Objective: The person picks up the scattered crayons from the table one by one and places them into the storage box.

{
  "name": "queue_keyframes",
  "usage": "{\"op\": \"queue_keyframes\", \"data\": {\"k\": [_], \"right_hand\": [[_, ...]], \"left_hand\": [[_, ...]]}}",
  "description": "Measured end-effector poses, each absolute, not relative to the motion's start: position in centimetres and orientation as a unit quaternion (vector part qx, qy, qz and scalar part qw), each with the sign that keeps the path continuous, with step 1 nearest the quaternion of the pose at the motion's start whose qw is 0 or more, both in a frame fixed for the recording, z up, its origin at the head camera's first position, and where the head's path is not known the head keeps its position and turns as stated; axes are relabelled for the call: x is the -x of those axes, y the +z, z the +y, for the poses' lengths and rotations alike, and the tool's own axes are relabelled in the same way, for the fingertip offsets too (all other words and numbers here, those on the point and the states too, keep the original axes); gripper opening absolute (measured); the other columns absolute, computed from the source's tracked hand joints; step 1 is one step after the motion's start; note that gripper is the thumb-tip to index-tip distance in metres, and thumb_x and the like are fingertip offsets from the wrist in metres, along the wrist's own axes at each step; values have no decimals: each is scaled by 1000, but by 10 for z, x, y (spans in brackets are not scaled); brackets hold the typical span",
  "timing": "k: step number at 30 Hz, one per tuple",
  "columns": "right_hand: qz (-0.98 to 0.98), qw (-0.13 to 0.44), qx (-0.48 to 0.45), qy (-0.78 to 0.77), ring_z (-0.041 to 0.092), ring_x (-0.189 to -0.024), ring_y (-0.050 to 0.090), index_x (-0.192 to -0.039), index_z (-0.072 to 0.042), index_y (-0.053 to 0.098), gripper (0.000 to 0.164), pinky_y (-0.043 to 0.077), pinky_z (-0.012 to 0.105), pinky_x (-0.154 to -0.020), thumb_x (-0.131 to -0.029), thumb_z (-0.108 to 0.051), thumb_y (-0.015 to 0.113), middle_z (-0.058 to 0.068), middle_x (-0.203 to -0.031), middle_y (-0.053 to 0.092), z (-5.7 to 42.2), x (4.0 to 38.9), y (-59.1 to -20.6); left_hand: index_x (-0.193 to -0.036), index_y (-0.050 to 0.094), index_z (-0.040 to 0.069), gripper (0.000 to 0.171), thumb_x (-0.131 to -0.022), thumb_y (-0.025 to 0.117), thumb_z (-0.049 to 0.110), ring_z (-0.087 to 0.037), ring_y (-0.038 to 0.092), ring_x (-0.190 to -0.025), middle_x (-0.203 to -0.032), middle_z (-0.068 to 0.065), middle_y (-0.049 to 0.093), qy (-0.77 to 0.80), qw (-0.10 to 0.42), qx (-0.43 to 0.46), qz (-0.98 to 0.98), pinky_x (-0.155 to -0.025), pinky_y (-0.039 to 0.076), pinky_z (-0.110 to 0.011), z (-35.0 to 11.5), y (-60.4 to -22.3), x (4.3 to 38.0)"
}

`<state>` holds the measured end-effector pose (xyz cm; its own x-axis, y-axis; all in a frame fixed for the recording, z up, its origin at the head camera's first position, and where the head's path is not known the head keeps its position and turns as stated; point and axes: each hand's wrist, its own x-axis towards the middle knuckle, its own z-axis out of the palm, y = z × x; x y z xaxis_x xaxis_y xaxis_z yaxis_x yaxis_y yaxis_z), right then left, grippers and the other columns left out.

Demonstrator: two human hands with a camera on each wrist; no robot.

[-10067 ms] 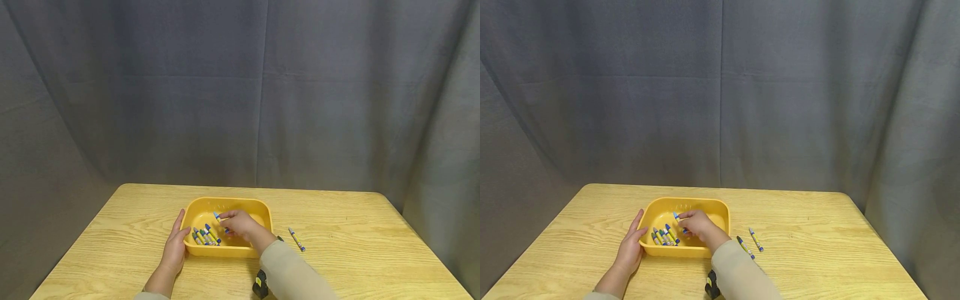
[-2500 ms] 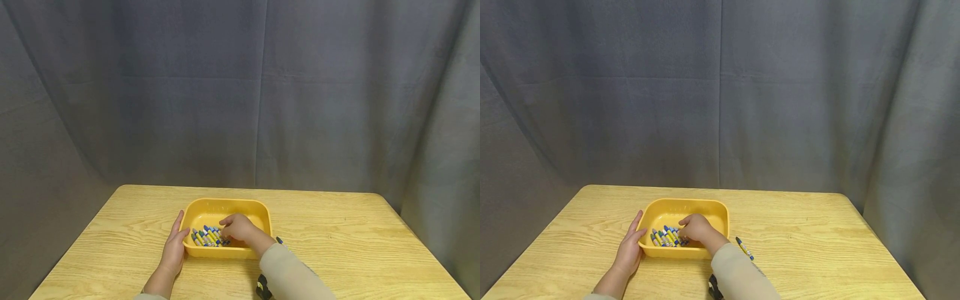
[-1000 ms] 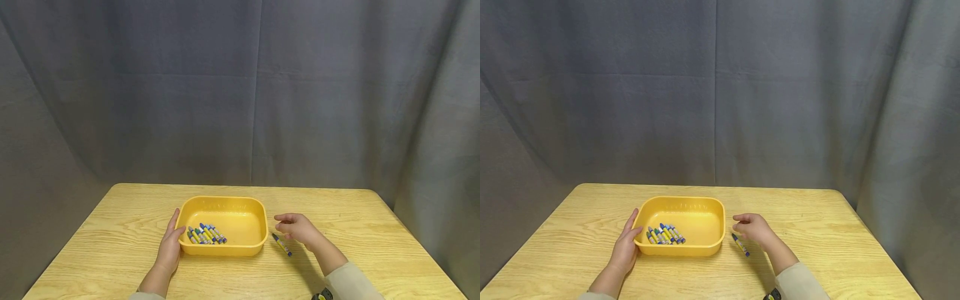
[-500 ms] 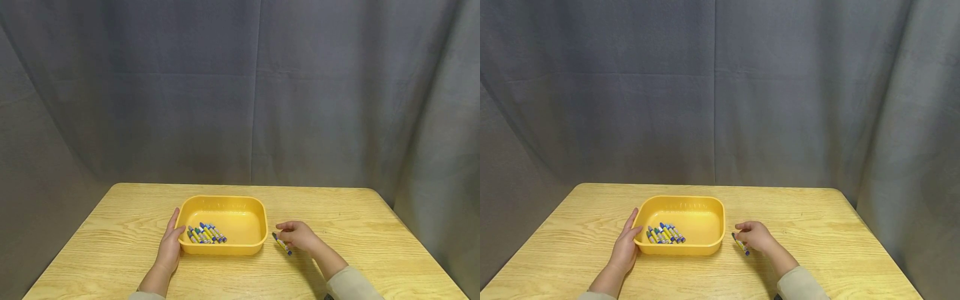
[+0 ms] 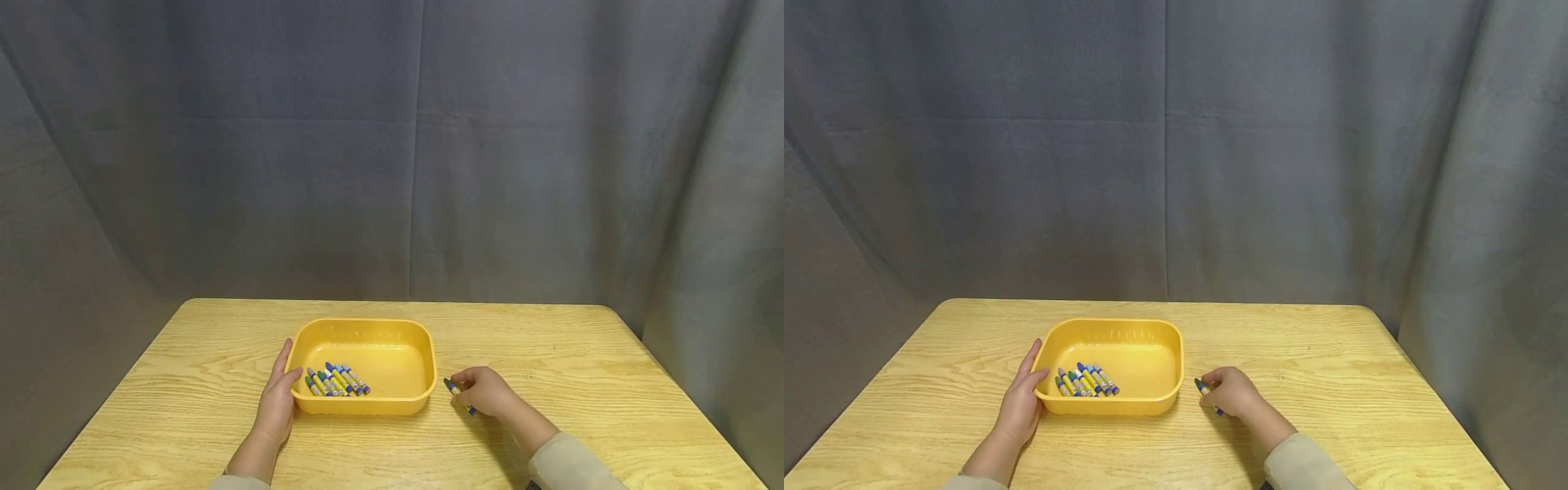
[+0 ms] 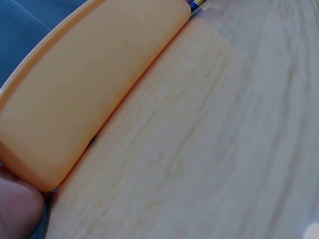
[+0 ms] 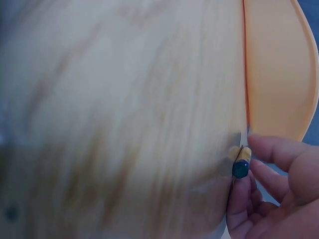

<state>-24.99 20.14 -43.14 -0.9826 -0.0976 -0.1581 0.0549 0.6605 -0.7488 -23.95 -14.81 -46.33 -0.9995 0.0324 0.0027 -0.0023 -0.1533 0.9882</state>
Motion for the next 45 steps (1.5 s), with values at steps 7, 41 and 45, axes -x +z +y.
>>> {"op": "queue_keyframes", "data": {"k": [7, 41, 45], "right_hand": [[921, 78, 28, -380, 22, -91, 56, -114, 1, 68, 36, 54, 34, -75, -79, -1, 73, 10, -99, 62, 199, 249, -433], [796, 144, 59, -584, 27, -106, 60, -135, 3, 54, 43, 55, 27, -79, -94, -10, 58, 22, -126, 60, 146, 288, -378], [793, 148, 57, -588, 21, -100, 60, -132, 3, 57, 40, 57, 28, -77, -94, -9, 59, 22, -124, 60, 127, 294, -380]], "left_hand": [[-159, -2, 19, 65, -102, 27, 10, -37, 3, -153, -166, -9, -9, 759, 9, -2, 651, -123, 17, -51, -148, -464, 239], [-159, -2, 20, 65, -102, 27, 11, -38, 0, -153, -166, -11, -10, 762, 0, -15, 647, -123, 14, -52, -147, -464, 242], [-159, 0, 20, 65, -102, 28, 10, -36, 0, -153, -166, -8, -8, 761, -1, -4, 649, -124, 13, -51, -147, -465, 243]]}}
